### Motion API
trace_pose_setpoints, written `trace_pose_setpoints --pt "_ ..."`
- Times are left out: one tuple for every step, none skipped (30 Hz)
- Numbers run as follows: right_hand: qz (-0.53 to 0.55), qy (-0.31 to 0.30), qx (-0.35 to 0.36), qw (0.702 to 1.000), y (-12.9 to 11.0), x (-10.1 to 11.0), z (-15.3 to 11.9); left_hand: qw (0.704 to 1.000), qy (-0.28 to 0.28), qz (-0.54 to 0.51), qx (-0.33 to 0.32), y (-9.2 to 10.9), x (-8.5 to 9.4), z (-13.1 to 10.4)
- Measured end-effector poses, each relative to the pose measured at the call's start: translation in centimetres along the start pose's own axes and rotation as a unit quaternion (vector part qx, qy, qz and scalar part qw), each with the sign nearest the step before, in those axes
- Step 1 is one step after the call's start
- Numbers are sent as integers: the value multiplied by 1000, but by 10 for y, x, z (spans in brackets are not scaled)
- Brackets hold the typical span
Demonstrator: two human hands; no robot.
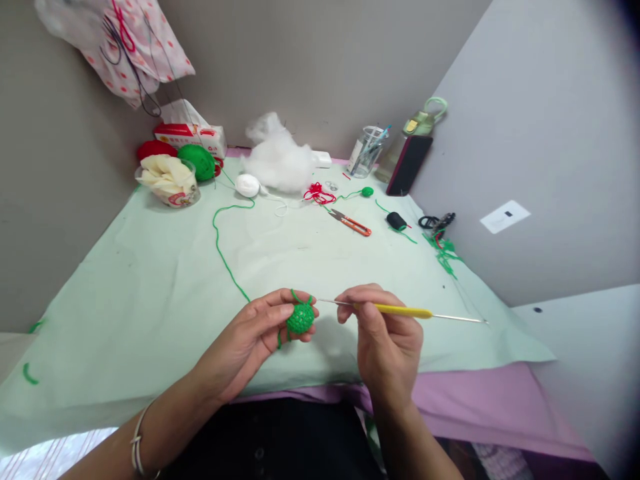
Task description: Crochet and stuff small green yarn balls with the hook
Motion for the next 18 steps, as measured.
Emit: trace_pose_setpoints --pt "-4 -9 4 1000 -1 -2 -1 1000 1 2 1 0 0 0" --pt "-10 -16 7 1000 -2 -3 -1 1000 2 5 2 0 0 0" --pt "-16 -21 9 1000 -3 -5 -2 1000 2 9 3 0 0 0" --pt "-22 -23 11 999 -3 -6 -2 1000 3 14 4 0 0 0" --pt "-27 -24 14 999 -4 -6 -2 1000 4 20 5 0 1 -1" --pt "-33 -25 17 999 -5 -7 -2 1000 4 27 6 0 1 -1" --pt "-39 -27 21 999 -6 -7 -2 999 5 34 7 0 1 -2" --pt "-46 -30 25 998 -6 -8 -2 999 5 40 7 0 2 -3" --pt "-52 -35 28 998 -7 -8 -2 999 5 46 6 0 2 -3" --pt "-58 -39 31 997 -8 -8 -2 999 5 50 5 0 2 -4" --pt "-63 -42 34 997 -9 -8 -2 999 5 53 2 1 3 -4" --pt "-67 -45 36 996 -10 -8 -2 998 4 56 1 1 3 -4" --pt "-71 -48 38 996 -10 -9 -2 998 3 59 0 1 3 -4" --pt "-75 -50 41 995 -11 -9 -2 998 2 61 0 2 3 -4" --pt "-79 -54 45 994 -12 -9 -3 998 3 64 0 2 3 -4" --pt "-86 -59 50 993 -12 -9 -3 998 5 66 1 2 3 -4" --pt "-95 -66 56 992 -13 -10 -4 998 8 68 3 2 3 -4" --pt "-107 -75 65 989 -14 -10 -5 997 12 70 4 2 2 -3"
Point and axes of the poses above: each hand's wrist, its own z-axis towards the middle knuckle, its own x-axis out of the back of the hand, y = z × x, the point moved 5 cm from there along z, towards the middle knuckle, and after that the axes turned 14 degrees about z, right-handed, at the moved point
